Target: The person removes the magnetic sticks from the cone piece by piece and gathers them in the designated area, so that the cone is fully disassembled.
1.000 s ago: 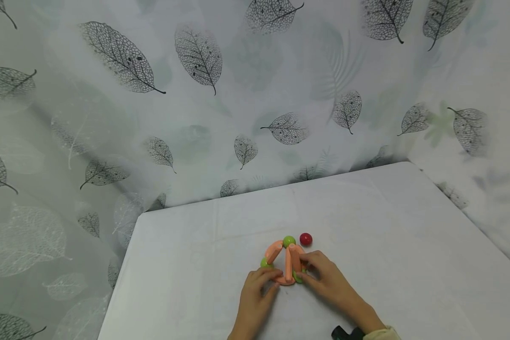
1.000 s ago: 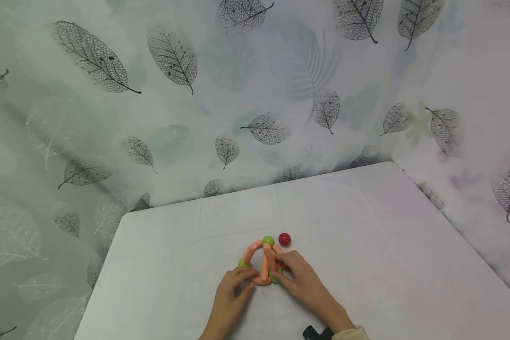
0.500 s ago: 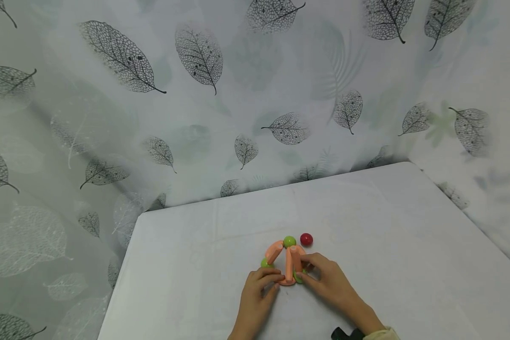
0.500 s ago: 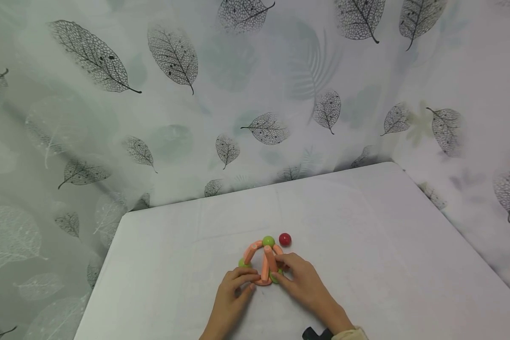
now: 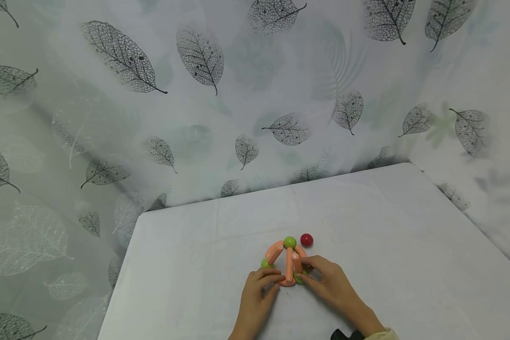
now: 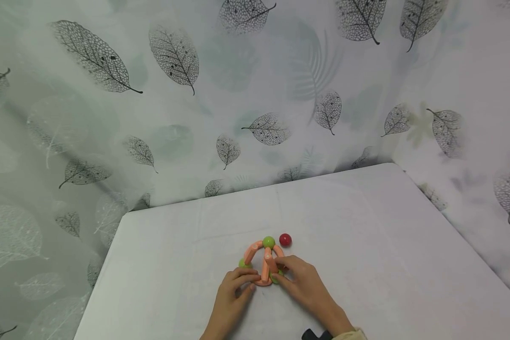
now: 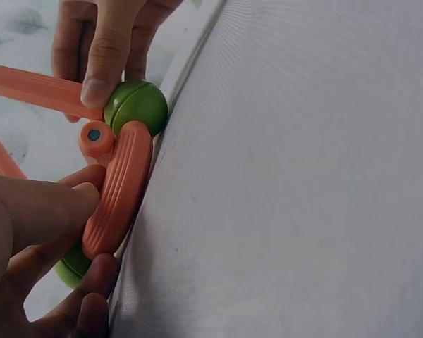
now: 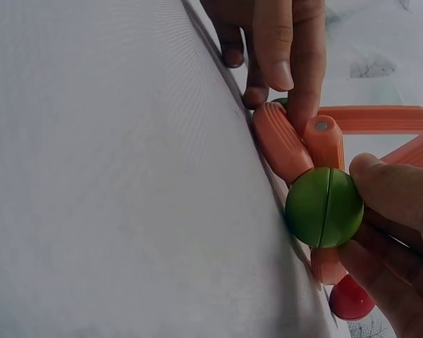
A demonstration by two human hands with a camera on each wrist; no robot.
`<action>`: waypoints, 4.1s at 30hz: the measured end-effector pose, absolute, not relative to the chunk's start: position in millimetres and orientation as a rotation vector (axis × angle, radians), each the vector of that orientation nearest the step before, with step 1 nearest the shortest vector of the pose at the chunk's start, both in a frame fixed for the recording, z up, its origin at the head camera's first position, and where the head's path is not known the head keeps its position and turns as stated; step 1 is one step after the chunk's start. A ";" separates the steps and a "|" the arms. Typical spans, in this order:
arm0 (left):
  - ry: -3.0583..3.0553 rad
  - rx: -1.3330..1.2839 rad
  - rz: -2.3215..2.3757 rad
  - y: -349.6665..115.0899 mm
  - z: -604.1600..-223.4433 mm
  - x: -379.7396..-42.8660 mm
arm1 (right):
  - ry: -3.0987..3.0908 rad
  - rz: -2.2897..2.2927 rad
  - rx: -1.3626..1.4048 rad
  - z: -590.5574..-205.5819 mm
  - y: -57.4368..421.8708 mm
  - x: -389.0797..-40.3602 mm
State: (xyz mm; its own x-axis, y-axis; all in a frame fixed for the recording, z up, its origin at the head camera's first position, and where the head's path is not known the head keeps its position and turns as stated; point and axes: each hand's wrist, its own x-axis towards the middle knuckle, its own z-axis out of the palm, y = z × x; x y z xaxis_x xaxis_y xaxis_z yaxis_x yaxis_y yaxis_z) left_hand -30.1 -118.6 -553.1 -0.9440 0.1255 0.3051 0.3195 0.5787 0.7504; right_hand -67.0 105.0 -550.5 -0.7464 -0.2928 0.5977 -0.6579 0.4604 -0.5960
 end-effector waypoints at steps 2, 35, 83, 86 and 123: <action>-2.593 -0.372 -1.300 -118.7 -553.3 -30.0 | -2.293 1.207 0.800 -550.8 104.7 -67.0; -2.629 -0.316 -1.267 -117.7 -552.1 -28.6 | -2.389 1.022 0.305 -550.7 127.6 -78.8; -2.539 0.025 -1.404 -124.5 -549.9 -32.0 | -2.629 0.956 -0.238 -550.7 131.4 -81.0; -2.482 0.103 -1.456 -125.3 -548.4 -33.3 | -2.657 0.954 -0.238 -549.6 130.2 -82.2; -2.465 0.060 -1.397 -128.1 -556.1 -52.8 | -2.497 0.977 0.506 -535.1 107.1 -77.5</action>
